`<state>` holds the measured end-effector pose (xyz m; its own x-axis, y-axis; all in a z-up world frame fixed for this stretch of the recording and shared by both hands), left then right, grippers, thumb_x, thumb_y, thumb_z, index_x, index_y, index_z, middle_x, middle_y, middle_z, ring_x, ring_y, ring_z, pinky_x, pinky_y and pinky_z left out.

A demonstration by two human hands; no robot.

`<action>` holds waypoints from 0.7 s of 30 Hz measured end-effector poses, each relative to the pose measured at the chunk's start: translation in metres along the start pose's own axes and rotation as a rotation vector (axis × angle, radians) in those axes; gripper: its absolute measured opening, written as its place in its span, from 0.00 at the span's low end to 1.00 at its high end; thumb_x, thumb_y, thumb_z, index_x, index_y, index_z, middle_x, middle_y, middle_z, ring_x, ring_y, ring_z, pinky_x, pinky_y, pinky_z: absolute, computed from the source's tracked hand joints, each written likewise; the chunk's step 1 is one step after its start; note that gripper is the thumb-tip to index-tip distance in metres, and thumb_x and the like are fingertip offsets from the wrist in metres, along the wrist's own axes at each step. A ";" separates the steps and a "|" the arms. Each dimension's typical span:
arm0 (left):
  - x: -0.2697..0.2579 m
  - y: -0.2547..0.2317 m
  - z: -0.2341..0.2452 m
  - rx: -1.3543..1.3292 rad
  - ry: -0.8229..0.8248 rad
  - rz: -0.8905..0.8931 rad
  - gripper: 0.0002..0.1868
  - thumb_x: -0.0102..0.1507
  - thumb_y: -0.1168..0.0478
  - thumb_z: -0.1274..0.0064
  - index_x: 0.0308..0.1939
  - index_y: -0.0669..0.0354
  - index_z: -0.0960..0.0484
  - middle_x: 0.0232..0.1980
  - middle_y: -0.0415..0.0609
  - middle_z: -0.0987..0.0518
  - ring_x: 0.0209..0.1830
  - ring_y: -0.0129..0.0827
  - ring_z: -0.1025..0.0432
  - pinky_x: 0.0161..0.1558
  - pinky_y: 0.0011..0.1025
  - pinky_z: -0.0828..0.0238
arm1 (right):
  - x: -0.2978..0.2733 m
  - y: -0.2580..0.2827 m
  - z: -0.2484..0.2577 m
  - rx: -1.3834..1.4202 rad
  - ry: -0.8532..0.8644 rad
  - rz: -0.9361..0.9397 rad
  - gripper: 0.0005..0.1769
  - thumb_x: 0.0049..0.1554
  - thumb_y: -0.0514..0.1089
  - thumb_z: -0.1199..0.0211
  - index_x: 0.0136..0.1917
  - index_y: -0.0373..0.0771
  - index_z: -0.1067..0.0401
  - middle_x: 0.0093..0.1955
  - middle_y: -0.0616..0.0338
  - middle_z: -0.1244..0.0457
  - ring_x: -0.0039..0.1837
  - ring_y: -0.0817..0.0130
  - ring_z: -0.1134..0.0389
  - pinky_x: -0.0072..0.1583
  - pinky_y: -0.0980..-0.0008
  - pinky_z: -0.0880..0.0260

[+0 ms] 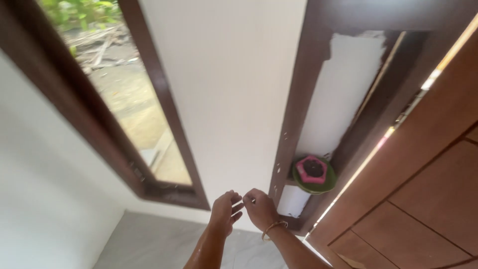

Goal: Cleaning glass windows using soapy water and cloths.

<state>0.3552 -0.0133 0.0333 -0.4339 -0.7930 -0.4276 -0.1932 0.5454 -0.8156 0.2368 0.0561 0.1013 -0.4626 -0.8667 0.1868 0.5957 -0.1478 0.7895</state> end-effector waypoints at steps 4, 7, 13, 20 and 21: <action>-0.051 0.029 0.036 -0.118 -0.119 0.003 0.21 0.68 0.52 0.58 0.58 0.63 0.24 0.60 0.52 0.21 0.58 0.42 0.28 0.56 0.41 0.32 | -0.048 0.017 -0.017 -0.034 0.084 0.050 0.13 0.57 0.48 0.41 0.46 0.37 0.23 0.44 0.51 0.28 0.48 0.59 0.25 0.52 0.62 0.25; -0.091 0.062 0.055 -0.184 -0.150 0.038 0.20 0.68 0.53 0.57 0.57 0.63 0.25 0.59 0.52 0.22 0.57 0.42 0.28 0.55 0.41 0.33 | -0.085 0.020 -0.031 -0.039 0.168 0.049 0.14 0.58 0.48 0.42 0.45 0.37 0.22 0.43 0.52 0.27 0.48 0.59 0.25 0.52 0.62 0.25; -0.147 0.101 0.117 -0.263 -0.246 0.043 0.18 0.68 0.53 0.57 0.54 0.63 0.24 0.57 0.52 0.21 0.54 0.41 0.28 0.55 0.41 0.32 | -0.146 0.038 -0.076 -0.051 0.290 0.027 0.13 0.57 0.47 0.41 0.46 0.38 0.22 0.44 0.52 0.27 0.48 0.59 0.24 0.52 0.62 0.24; -0.217 0.106 0.205 -0.404 -0.355 -0.076 0.16 0.67 0.54 0.54 0.51 0.61 0.22 0.54 0.49 0.20 0.52 0.39 0.28 0.52 0.39 0.33 | -0.201 0.092 -0.154 -0.073 0.385 0.189 0.13 0.57 0.47 0.40 0.46 0.37 0.22 0.44 0.50 0.27 0.48 0.58 0.24 0.52 0.62 0.24; -0.231 0.105 0.221 -0.412 -0.364 -0.100 0.16 0.66 0.53 0.55 0.51 0.61 0.22 0.54 0.49 0.20 0.52 0.39 0.27 0.52 0.38 0.32 | -0.209 0.103 -0.170 -0.093 0.396 0.210 0.12 0.57 0.47 0.39 0.46 0.37 0.21 0.44 0.50 0.27 0.48 0.58 0.24 0.52 0.62 0.24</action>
Point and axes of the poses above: each hand's wrist, its own x-axis towards the middle knuckle, its own z-axis out of the back of the hand, y = z × x, the point moved 7 cm from there along x, towards the middle knuckle
